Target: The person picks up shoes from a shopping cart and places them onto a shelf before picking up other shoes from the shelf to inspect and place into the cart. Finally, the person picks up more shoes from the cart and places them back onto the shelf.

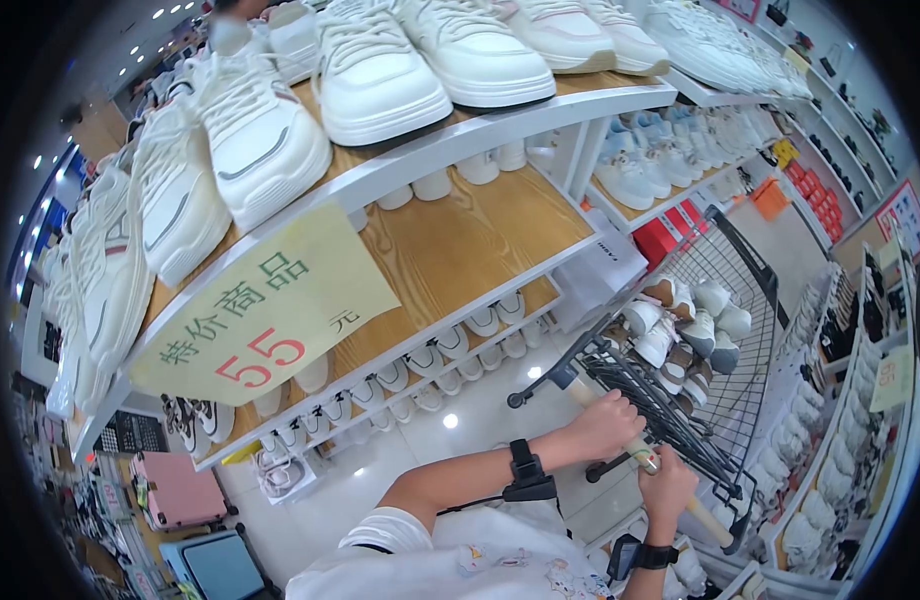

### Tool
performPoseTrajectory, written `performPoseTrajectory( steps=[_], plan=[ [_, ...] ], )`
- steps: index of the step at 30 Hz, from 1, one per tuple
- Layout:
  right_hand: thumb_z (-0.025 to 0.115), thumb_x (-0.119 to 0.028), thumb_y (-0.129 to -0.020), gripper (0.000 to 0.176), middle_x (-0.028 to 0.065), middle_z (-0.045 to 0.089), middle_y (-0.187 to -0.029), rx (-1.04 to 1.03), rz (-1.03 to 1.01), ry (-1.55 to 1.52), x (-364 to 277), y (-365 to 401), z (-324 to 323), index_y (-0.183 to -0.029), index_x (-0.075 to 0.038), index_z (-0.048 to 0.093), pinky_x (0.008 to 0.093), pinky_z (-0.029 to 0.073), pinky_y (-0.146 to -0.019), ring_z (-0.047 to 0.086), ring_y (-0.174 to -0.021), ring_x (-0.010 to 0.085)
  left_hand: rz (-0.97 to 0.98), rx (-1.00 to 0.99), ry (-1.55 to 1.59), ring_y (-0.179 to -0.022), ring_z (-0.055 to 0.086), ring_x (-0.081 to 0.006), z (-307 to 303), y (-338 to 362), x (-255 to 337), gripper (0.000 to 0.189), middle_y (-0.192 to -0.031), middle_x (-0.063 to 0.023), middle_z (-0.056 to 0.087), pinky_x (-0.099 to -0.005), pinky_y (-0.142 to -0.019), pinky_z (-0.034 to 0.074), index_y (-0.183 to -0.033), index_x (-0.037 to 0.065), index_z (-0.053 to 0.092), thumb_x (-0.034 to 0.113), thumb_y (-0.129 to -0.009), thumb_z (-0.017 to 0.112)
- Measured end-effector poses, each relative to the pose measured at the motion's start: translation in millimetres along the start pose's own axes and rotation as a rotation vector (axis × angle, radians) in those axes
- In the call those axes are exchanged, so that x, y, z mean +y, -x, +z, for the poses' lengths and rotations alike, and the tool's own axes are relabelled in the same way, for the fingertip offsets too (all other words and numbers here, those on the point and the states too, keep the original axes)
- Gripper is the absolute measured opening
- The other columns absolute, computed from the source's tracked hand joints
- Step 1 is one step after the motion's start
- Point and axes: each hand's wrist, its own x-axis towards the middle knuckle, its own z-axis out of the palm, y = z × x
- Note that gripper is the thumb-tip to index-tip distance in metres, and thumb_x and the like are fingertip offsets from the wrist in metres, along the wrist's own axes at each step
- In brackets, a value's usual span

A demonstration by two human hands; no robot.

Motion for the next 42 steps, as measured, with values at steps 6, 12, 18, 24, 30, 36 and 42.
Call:
performPoseTrajectory(
  steps=[6, 12, 18, 24, 30, 36, 42],
  plan=[
    [0.069, -0.018, -0.061, 0.018, 0.0065, 0.06, -0.063, 0.042, -0.008, -0.01, 3.3, -0.5, 0.6, -0.074, -0.013, 0.057, 0.0387, 0.045, -0.049, 0.06, -0.056, 0.0283, 0.044, -0.038, 0.038, -0.068, 0.057, -0.0214, -4.7, -5.6, 2.1, 0.016, -0.068, -0.0031, 0.056, -0.0324, -0.068, 0.04, -0.073, 0.011, 0.055, 0.014, -0.06, 0.063],
    [0.07, -0.021, -0.063, 0.019, 0.0076, 0.061, -0.065, -0.036, 0.031, -0.054, 7.4, 1.1, -6.0, -0.074, -0.012, 0.057, 0.0385, 0.047, -0.05, 0.06, -0.056, 0.0285, 0.007, 0.001, -0.006, -0.067, 0.057, -0.0197, -9.9, -7.0, 5.0, 0.021, -0.066, -0.0019, 0.054, -0.0324, -0.063, 0.041, -0.071, 0.012, 0.054, 0.015, -0.053, 0.066],
    [0.069, -0.025, -0.066, 0.022, 0.0078, 0.061, -0.068, -0.184, 0.027, -0.132, 12.6, 5.6, -9.4, -0.079, -0.012, 0.057, 0.039, 0.048, -0.051, 0.061, -0.057, 0.0287, 0.028, -0.047, -0.06, -0.061, 0.053, -0.0187, -14.0, -10.8, 8.8, 0.02, -0.062, -0.0009, 0.048, -0.0312, -0.058, 0.038, -0.068, 0.014, 0.052, 0.013, -0.053, 0.065],
    [0.063, -0.034, -0.078, 0.032, 0.0122, 0.064, -0.073, -0.546, -0.053, -0.441, 34.8, -19.0, -29.7, -0.097, -0.009, 0.055, 0.0449, 0.049, -0.058, 0.063, -0.068, 0.0352, 0.034, -0.084, -0.13, -0.058, 0.051, -0.018, -13.9, -13.5, 9.0, 0.019, -0.06, -0.0001, 0.045, -0.0312, -0.055, 0.035, -0.064, 0.015, 0.05, 0.015, -0.052, 0.065],
    [0.06, -0.036, -0.082, 0.043, 0.0183, 0.06, -0.069, -0.919, -0.349, -0.739, 67.0, -40.8, -2.4, -0.109, -0.007, 0.044, 0.0459, 0.046, -0.056, 0.06, -0.064, 0.0381, 0.002, -0.145, -0.153, -0.058, 0.051, -0.0177, -15.3, -16.5, 10.3, 0.018, -0.059, 0.0005, 0.046, -0.0317, -0.054, 0.033, -0.061, 0.017, 0.051, 0.016, -0.052, 0.066],
    [0.059, -0.029, -0.082, 0.037, 0.0201, 0.059, -0.068, -0.92, -0.431, -0.949, 68.1, -45.9, 4.7, -0.106, -0.004, 0.044, 0.0474, 0.045, -0.058, 0.059, -0.063, 0.0381, -0.047, -0.207, -0.153, -0.056, 0.049, -0.0169, -22.2, -27.9, 15.4, 0.019, -0.057, 0.0009, 0.044, -0.0317, -0.055, 0.034, -0.061, 0.015, 0.049, 0.016, -0.055, 0.066],
    [0.059, -0.029, -0.082, 0.037, 0.0209, 0.058, -0.069, -0.978, -0.412, -0.894, 69.4, -45.8, -1.5, -0.105, -0.003, 0.045, 0.0477, 0.045, -0.06, 0.06, -0.067, 0.0389, -0.048, -0.194, -0.175, -0.056, 0.049, -0.0179, -18.9, -27.8, 22.5, 0.018, -0.057, 0.0006, 0.044, -0.032, -0.055, 0.034, -0.059, 0.016, 0.05, 0.015, -0.055, 0.067]
  ],
)
